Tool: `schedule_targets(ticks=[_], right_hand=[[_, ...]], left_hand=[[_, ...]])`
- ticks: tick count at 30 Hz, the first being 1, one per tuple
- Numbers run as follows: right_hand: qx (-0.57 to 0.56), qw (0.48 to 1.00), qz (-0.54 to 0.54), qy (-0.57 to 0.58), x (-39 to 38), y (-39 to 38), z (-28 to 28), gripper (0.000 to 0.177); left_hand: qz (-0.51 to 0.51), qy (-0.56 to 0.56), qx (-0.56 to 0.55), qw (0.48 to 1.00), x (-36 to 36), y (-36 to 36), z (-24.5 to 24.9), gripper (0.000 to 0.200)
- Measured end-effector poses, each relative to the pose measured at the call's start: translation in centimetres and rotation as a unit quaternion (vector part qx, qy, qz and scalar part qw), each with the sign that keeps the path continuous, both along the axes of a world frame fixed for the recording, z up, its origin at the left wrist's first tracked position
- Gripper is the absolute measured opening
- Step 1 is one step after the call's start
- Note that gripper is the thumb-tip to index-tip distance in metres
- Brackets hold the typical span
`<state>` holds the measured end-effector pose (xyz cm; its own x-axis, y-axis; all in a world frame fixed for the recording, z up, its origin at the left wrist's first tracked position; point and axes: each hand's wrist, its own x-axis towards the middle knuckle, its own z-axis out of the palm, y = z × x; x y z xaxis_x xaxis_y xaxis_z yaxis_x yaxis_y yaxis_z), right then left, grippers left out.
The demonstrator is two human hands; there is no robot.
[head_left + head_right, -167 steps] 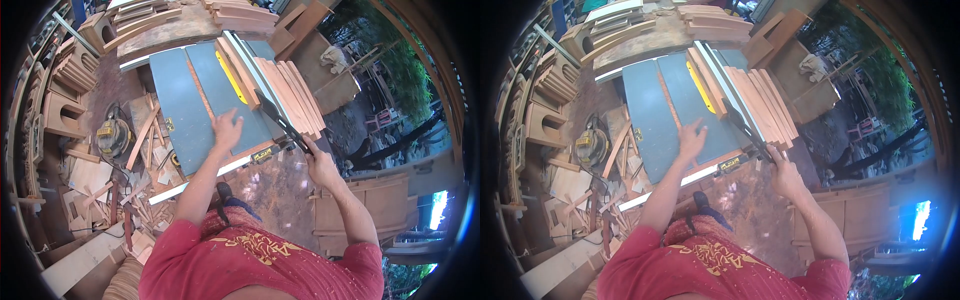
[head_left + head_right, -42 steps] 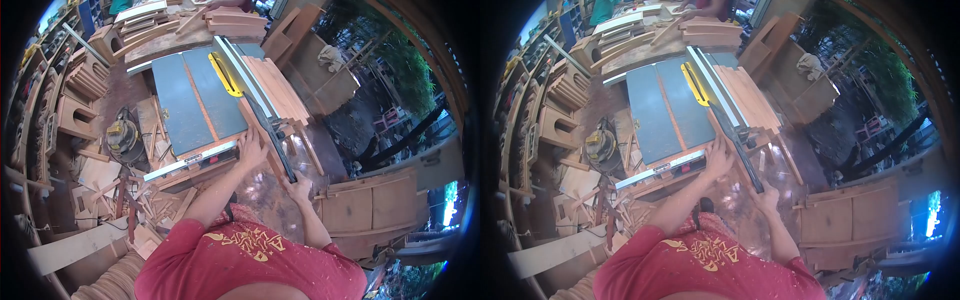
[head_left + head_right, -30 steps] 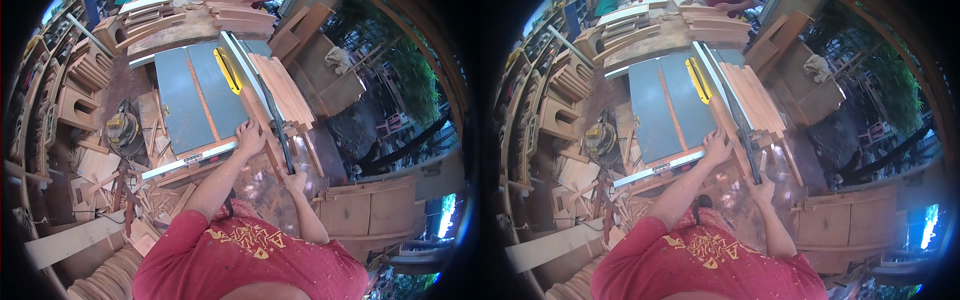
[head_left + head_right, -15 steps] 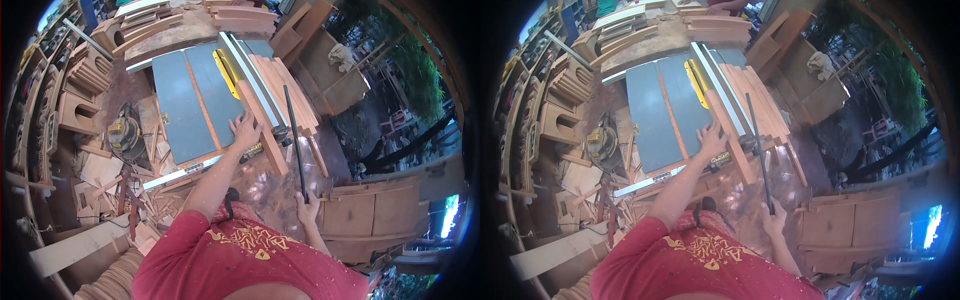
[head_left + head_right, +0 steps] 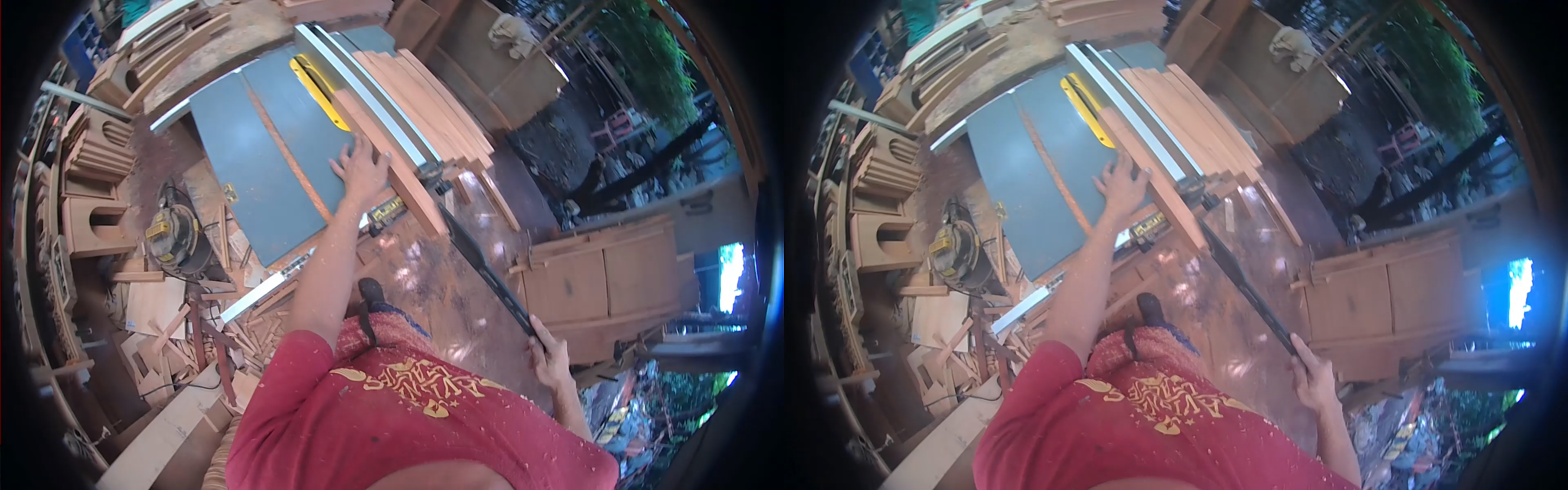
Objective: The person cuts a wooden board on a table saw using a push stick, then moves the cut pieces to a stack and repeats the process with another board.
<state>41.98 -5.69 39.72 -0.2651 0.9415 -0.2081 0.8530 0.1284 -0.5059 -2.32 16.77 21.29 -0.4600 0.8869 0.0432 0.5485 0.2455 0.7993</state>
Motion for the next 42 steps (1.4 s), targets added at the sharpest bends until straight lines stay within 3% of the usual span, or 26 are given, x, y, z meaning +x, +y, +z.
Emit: schedule_targets(ticks=[5,9,17,21,22,27,32,42], right_hand=[[0.029,0.997,0.043,-0.062,-1.9,1.3,0.8,0.047],[-0.017,0.997,0.003,-0.074,-3.1,2.2,2.0,0.048],[-0.032,0.992,0.023,-0.116,-4.7,4.1,3.1,0.052],[-0.076,0.992,-0.003,-0.105,-6.2,5.0,3.8,0.051],[-0.062,0.992,0.009,-0.109,-6.2,4.9,3.6,0.051],[-0.011,0.988,0.042,-0.147,-7.5,5.9,3.6,0.051],[0.022,0.990,0.090,-0.108,-8.4,7.1,3.5,0.055],[0.051,0.986,0.137,-0.083,-10.9,8.8,3.6,0.059]], left_hand=[[0.006,0.021,-0.026,0.999,-0.5,0.6,-0.5,0.079],[0.001,0.028,-0.028,0.999,-1.0,0.9,-0.6,0.079],[0.019,0.004,-0.014,1.000,-1.5,1.7,-0.5,0.077],[0.063,-0.030,0.008,0.998,-1.2,2.1,-0.3,0.065],[0.099,0.018,0.035,0.994,-0.8,2.4,-0.7,0.056],[0.140,0.037,0.058,0.988,-1.2,3.0,-0.6,0.045],[0.157,0.017,0.081,0.984,-1.8,4.2,-1.3,0.042],[0.099,0.020,0.048,0.994,-3.1,4.3,-1.5,0.054]])
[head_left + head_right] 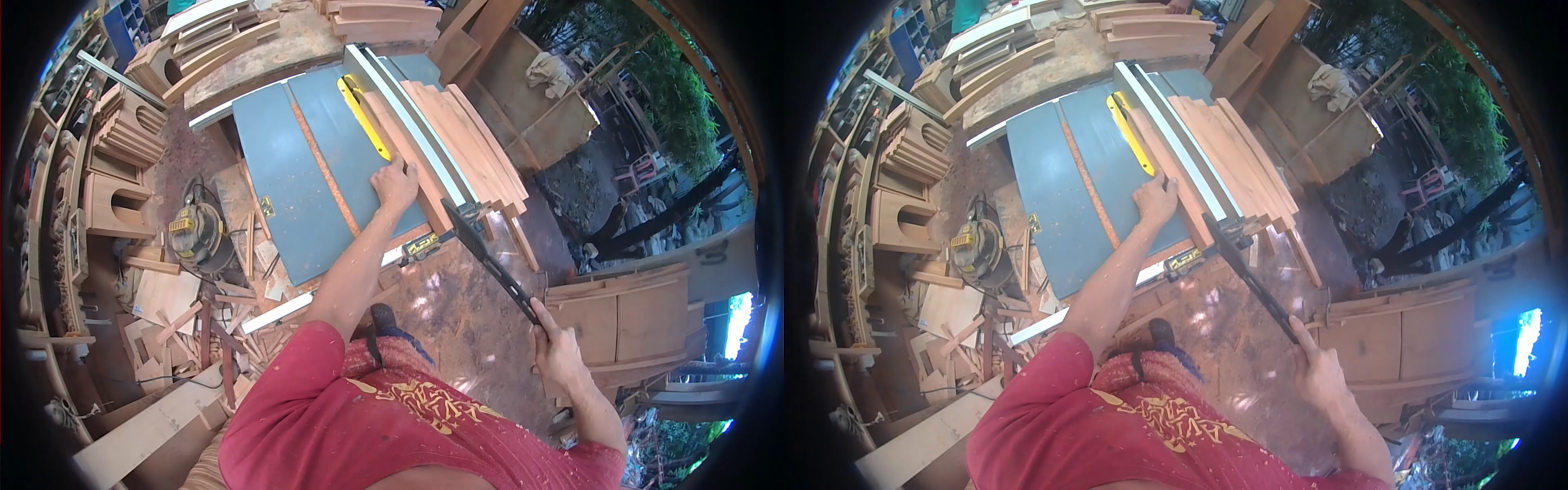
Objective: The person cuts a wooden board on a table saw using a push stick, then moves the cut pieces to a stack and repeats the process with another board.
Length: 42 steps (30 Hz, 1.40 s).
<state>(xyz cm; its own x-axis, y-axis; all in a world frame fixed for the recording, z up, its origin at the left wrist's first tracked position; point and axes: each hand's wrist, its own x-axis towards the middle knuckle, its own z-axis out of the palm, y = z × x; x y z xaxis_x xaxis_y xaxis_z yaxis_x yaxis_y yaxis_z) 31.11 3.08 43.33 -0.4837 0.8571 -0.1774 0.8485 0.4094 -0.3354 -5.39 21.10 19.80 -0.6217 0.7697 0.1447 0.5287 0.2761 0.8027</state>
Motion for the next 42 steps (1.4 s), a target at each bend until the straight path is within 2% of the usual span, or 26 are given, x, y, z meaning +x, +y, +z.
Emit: schedule_targets(ticks=[6,9,14,17,23,26,29,32,42], right_hand=[[-0.028,0.998,-0.022,-0.054,-2.0,1.2,0.5,0.058],[0.004,1.000,0.007,-0.010,-2.3,1.9,-0.3,0.058],[0.021,0.999,0.016,-0.033,-3.6,3.0,-0.4,0.057],[-0.009,0.999,-0.002,-0.036,-4.7,3.4,-0.1,0.058],[-0.020,0.999,-0.009,-0.043,-6.4,4.2,0.2,0.060],[-0.009,0.999,0.005,-0.042,-7.1,4.6,0.0,0.059],[-0.013,0.999,0.002,-0.050,-7.7,5.3,-0.2,0.058],[0.004,0.999,0.013,-0.037,-8.3,6.1,-0.6,0.057],[0.012,0.999,0.027,-0.021,-11.2,8.2,-0.9,0.056]], left_hand=[[-0.049,-0.012,-0.001,0.999,0.4,-1.6,0.8,0.059],[-0.051,0.000,0.020,0.998,0.7,-2.1,0.3,0.063],[-0.079,0.012,0.031,0.996,1.1,-2.4,-0.6,0.065],[-0.117,-0.043,-0.047,0.991,0.5,-3.3,1.9,0.070],[-0.114,-0.051,0.000,0.992,0.4,-3.1,0.9,0.076],[-0.107,0.015,0.009,0.994,0.2,-2.5,-0.1,0.090],[-0.133,-0.025,-0.023,0.991,-0.4,-3.0,1.8,0.097],[-0.133,-0.001,-0.032,0.991,-0.4,-2.7,1.2,0.097],[-0.173,-0.046,-0.013,0.984,-1.6,-3.1,1.5,0.097]])
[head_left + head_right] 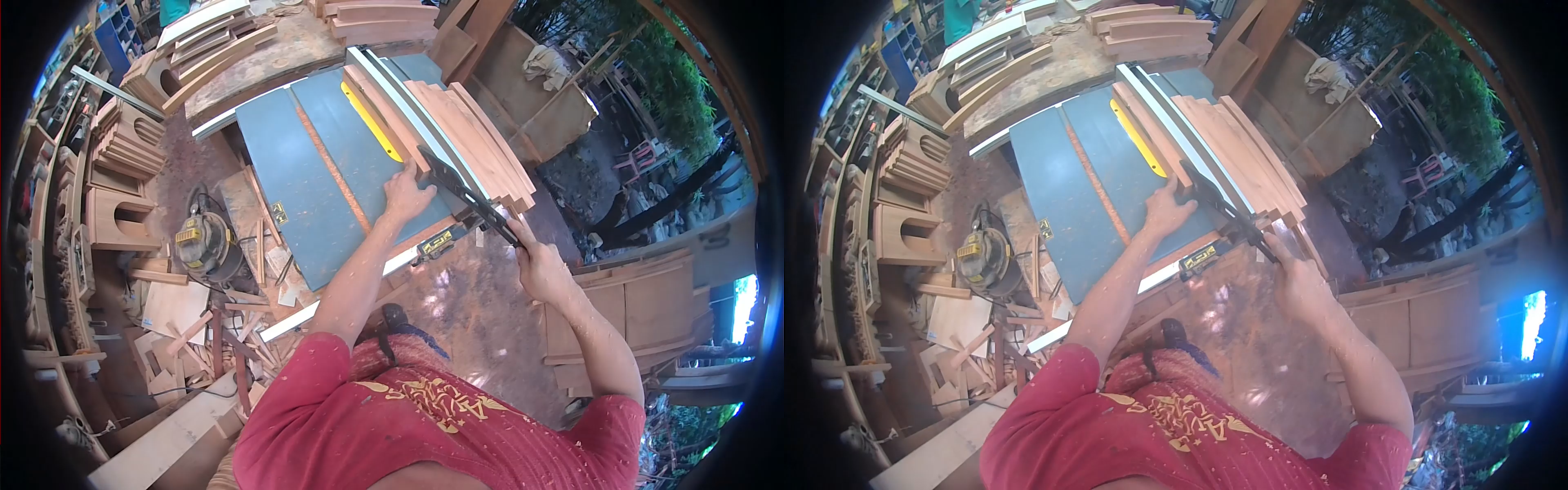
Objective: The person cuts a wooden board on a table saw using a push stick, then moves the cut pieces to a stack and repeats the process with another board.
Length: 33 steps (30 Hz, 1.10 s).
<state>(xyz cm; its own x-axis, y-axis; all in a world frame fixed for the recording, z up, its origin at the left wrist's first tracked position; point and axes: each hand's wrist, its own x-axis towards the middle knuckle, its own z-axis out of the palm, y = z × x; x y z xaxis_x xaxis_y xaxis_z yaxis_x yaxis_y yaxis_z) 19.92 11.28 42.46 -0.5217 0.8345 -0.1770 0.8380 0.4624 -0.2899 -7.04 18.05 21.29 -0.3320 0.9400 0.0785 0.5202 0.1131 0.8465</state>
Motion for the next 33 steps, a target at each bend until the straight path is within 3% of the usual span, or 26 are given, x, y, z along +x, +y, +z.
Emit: schedule_targets(ticks=[5,11,14,17,19,21,24,27,30,33], right_hand=[[0.000,1.000,-0.007,-0.016,-1.7,0.8,0.0,0.056],[0.002,0.999,-0.020,-0.047,-3.8,1.7,0.4,0.056],[0.026,0.999,0.004,-0.035,-4.2,2.5,-0.3,0.056],[0.065,0.997,0.035,-0.017,-4.3,3.6,-1.6,0.054],[0.072,0.996,0.042,-0.013,-4.6,3.8,-1.9,0.054],[0.059,0.998,0.034,-0.014,-5.5,3.7,-1.5,0.054],[0.046,0.998,0.021,-0.032,-6.3,4.0,-1.0,0.054],[0.035,0.999,0.032,-0.022,-6.9,4.3,-0.9,0.055],[0.054,0.997,0.044,-0.015,-7.5,4.5,-0.9,0.055],[0.094,0.993,0.066,0.010,-7.4,5.7,-2.6,0.055]], left_hand=[[-0.007,-0.015,0.006,1.000,-1.3,0.3,0.3,0.103],[0.006,-0.041,0.045,0.998,-2.0,-0.7,-1.4,0.089],[0.050,-0.165,0.005,0.985,-2.9,-4.5,1.6,0.074],[0.129,-0.131,0.089,0.979,-5.0,-7.9,0.8,0.060],[0.231,-0.036,0.061,0.970,-6.9,-10.8,1.0,0.051],[0.283,0.021,0.101,0.954,-9.4,-13.8,0.5,0.054],[0.376,0.107,0.027,0.920,-11.4,-17.2,-1.8,0.067],[0.342,-0.030,0.003,0.939,-11.6,-18.9,-3.6,0.082],[0.343,-0.013,0.022,0.939,-10.6,-19.1,-4.7,0.090],[0.340,-0.066,0.020,0.938,-10.8,-19.3,-4.4,0.093]])
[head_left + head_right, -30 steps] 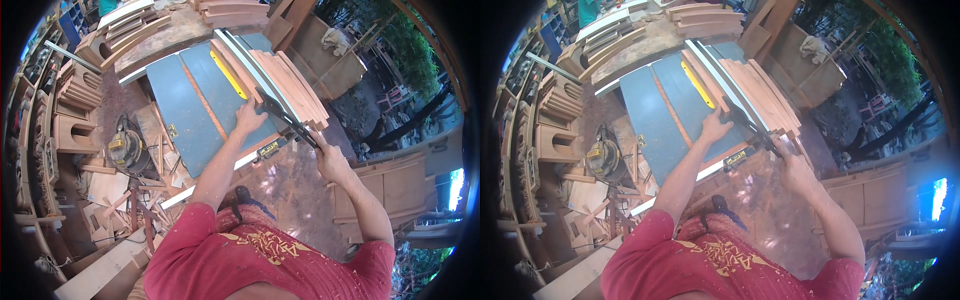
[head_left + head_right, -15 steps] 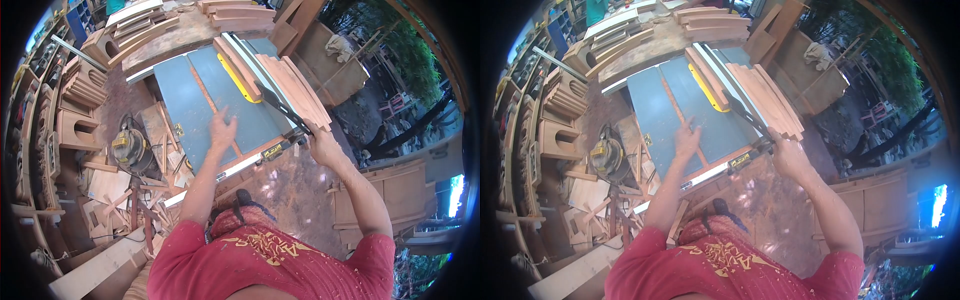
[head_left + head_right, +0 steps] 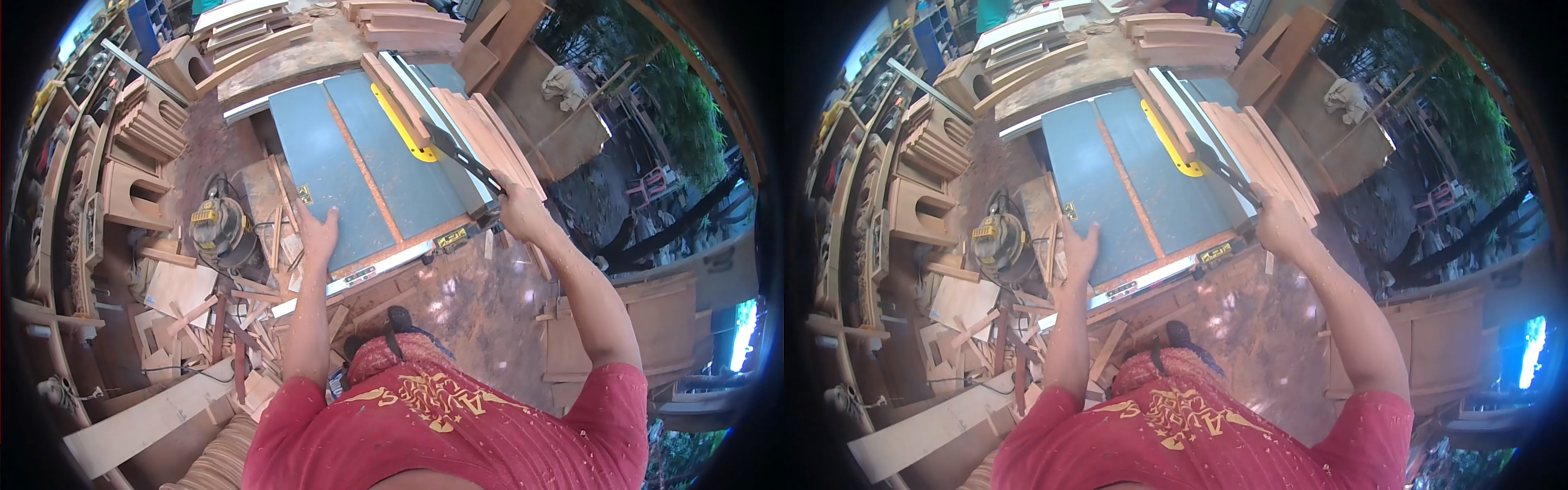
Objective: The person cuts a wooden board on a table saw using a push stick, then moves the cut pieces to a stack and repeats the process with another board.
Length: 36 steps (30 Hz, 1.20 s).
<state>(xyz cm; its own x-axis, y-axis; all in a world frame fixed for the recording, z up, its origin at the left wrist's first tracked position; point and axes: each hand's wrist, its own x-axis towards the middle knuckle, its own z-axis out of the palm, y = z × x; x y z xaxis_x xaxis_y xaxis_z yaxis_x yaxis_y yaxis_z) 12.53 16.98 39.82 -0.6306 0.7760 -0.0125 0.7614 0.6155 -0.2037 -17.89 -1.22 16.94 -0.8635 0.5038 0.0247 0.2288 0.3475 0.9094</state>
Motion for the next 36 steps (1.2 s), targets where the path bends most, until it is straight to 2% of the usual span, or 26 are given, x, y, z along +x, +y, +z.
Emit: schedule_targets(ticks=[3,9,12,15,18,21,23,25,27,29,32,36], right_hand=[[-0.047,0.997,-0.049,-0.028,-1.1,-0.5,1.3,0.054],[-0.018,1.000,-0.003,0.000,-1.3,1.7,-0.6,0.055],[-0.009,1.000,0.012,-0.009,-2.3,2.3,-0.3,0.059],[-0.108,0.991,-0.079,-0.012,-5.3,-0.5,3.6,0.056],[-0.057,0.998,-0.014,-0.007,-6.6,3.9,0.9,0.060],[-0.077,0.996,-0.041,0.004,-11.0,4.7,3.1,0.064],[-0.042,0.999,0.013,0.009,-15.2,8.9,2.7,0.065],[-0.052,0.996,0.005,-0.070,-22.0,14.5,1.9,0.062],[-0.029,0.999,-0.022,-0.035,-27.9,17.8,2.8,0.039],[0.035,0.999,0.031,-0.007,-30.9,17.0,5.2,0.033],[0.180,0.974,0.065,-0.125,-30.4,13.6,9.1,0.028],[0.298,0.904,0.120,-0.283,-31.0,11.5,10.2,0.032]], left_hand=[[0.000,-0.013,-0.004,1.000,0.5,-0.5,0.5,0.093],[-0.049,-0.014,0.005,0.999,2.3,-2.7,0.6,0.091],[-0.079,0.036,0.023,0.996,4.7,-5.5,0.8,0.087],[-0.068,0.008,-0.074,0.995,6.4,-7.6,3.3,0.078],[-0.054,0.053,-0.172,0.982,6.4,-8.4,4.9,0.065],[-0.035,0.203,-0.172,0.963,6.9,-9.0,3.0,0.056],[-0.021,0.211,-0.147,0.966,6.9,-9.0,3.1,0.054],[0.001,0.237,-0.118,0.964,7.1,-8.8,2.9,0.051],[0.009,0.253,-0.095,0.963,7.4,-9.2,1.8,0.048],[0.021,0.257,-0.070,0.964,6.9,-8.8,1.9,0.042],[0.012,0.217,-0.072,0.973,6.9,-8.9,2.9,0.041],[0.013,0.228,-0.078,0.970,7.0,-8.7,2.9,0.042]])
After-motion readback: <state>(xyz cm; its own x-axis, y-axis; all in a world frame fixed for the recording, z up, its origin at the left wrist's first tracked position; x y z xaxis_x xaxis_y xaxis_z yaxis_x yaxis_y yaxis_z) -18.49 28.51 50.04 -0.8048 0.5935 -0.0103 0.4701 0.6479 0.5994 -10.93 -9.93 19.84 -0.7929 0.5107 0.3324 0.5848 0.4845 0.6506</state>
